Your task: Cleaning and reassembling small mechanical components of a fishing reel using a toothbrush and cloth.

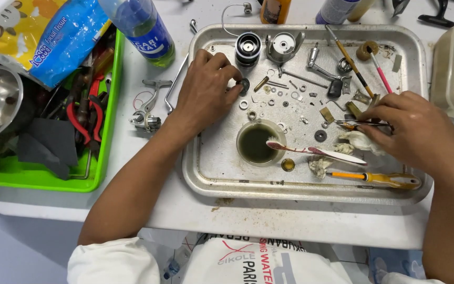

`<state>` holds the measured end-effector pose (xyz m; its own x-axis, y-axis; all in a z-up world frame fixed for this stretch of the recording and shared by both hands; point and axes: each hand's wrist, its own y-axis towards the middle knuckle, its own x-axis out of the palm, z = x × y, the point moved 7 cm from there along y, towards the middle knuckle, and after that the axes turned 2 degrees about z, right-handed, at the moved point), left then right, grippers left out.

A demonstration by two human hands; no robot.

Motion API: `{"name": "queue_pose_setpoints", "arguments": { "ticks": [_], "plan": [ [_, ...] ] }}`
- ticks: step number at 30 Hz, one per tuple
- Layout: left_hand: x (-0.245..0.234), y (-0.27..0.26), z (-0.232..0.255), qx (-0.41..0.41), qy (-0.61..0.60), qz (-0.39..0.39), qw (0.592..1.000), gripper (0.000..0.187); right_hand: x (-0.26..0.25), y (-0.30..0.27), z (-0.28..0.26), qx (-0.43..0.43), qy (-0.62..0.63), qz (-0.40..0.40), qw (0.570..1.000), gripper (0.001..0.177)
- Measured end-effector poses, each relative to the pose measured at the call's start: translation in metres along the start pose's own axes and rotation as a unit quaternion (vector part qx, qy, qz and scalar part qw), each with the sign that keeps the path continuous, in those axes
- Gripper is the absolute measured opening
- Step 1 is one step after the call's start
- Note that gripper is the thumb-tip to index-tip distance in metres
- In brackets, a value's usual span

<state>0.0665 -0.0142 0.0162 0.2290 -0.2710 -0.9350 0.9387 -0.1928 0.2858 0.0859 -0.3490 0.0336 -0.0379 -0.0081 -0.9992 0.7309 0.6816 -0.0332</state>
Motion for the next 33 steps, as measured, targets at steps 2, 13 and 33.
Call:
{"name": "queue_pose_setpoints", "arguments": {
  "ticks": [2, 13, 33],
  "plan": [
    [0.002, 0.001, 0.001, 0.009, -0.008, 0.002, 1.000, 0.027, -0.002, -0.001, -0.003, -0.025, 0.019, 0.023, 0.999, 0.030],
    [0.006, -0.001, -0.001, 0.019, -0.019, 0.028, 0.999, 0.027, -0.002, -0.001, -0.006, -0.031, 0.017, 0.026, 0.999, 0.030],
    [-0.007, -0.006, 0.005, 0.024, -0.033, 0.083, 0.996, 0.028, -0.021, 0.001, -0.008, -0.048, -0.020, 0.166, 0.985, 0.023]
  ]
}}
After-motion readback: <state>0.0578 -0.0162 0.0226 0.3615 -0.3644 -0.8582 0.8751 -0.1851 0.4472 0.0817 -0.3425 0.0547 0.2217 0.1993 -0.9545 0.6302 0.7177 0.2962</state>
